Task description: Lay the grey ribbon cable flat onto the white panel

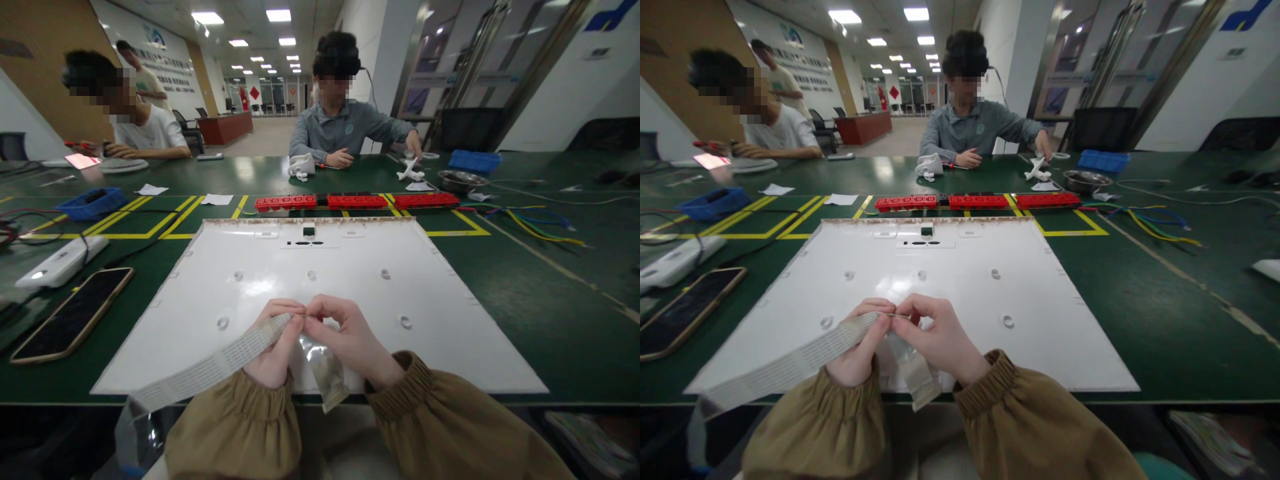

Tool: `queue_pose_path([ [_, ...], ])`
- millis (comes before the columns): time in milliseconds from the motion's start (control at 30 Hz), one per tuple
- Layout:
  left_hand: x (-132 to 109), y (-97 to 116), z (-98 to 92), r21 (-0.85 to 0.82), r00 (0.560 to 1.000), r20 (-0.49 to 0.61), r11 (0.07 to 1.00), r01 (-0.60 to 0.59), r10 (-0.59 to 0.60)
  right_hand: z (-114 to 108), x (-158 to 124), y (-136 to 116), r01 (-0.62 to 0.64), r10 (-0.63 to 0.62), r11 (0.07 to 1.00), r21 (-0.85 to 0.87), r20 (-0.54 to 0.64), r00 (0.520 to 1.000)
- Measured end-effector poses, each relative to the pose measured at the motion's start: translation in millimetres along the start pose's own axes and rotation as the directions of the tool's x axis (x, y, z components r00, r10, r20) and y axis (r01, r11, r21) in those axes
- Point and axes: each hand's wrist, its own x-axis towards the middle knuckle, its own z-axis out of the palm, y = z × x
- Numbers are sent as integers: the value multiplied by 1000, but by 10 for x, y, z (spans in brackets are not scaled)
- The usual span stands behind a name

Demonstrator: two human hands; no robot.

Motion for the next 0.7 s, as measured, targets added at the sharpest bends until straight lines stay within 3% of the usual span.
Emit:
queue_pose_path([
  [300, 7, 30, -55, 46, 1000, -29, 999, -7, 8, -15, -7, 7, -64, 62, 998, 11, 143, 988],
  [467, 20, 80, -13, 32, 999, 1, 998, 49, -49, -18, -12, 9, -29, 26, 999, 32, 84, 996],
  [633, -33, 125, 82, -134, 961, -61, 956, 260, -270, -18, -16, 23, -43, 41, 998, 43, 50, 998],
  [700, -33, 112, 89, -105, 980, -3, 975, 198, -200, -14, -16, 25, -43, 41, 998, 42, 50, 998],
])
